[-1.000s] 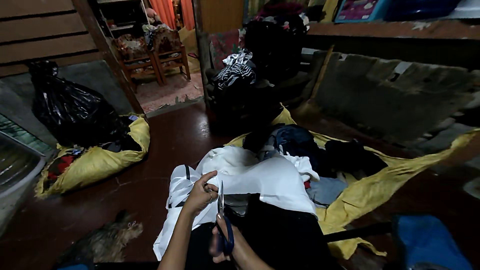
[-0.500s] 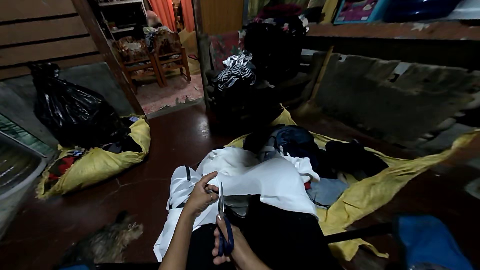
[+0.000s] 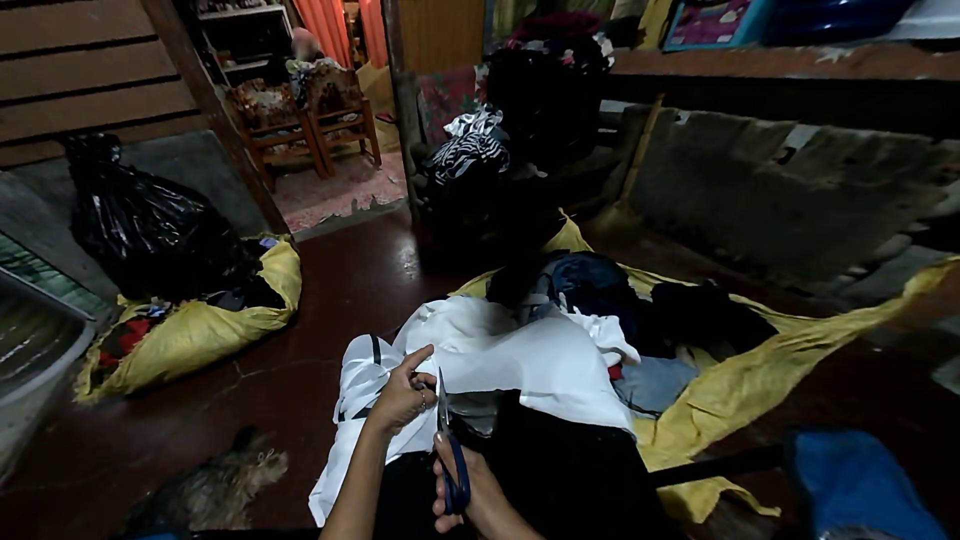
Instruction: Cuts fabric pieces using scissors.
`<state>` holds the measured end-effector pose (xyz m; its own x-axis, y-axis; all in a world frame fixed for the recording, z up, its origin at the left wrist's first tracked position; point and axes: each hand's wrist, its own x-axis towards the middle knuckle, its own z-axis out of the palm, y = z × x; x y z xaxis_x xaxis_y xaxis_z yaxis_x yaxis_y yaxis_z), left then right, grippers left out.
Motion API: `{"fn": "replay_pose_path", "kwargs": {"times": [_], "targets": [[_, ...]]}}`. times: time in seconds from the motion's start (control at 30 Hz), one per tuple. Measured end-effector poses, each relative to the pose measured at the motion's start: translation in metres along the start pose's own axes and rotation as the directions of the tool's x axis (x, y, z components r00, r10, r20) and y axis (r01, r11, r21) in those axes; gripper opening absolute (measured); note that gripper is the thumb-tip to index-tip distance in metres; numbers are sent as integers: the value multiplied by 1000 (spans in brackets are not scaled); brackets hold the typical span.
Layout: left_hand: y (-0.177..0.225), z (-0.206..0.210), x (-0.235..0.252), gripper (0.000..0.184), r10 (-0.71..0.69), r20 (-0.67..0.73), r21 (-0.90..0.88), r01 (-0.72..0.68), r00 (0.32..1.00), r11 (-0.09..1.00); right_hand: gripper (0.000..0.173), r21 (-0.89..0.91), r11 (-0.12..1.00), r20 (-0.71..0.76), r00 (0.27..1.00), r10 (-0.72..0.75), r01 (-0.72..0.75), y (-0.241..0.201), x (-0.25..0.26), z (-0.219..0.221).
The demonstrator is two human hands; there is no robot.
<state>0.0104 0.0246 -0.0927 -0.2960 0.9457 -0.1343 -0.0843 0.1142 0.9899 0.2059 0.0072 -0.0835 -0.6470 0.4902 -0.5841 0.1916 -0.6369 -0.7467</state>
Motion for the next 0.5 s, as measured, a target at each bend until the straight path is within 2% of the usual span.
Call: {"fn": "replay_pose_path", "kwargs": {"times": [0.23,0.5], "targets": [[3,-3,-1,90,-25,50,-43,27,998,999,46,-6,1000,2,1000,-11,11,0,5,-4],[3,-6,-3,98,-21,176,-148,48,984,988,48,-67,997,59,998,-24,28,-7,13,-14]]}}
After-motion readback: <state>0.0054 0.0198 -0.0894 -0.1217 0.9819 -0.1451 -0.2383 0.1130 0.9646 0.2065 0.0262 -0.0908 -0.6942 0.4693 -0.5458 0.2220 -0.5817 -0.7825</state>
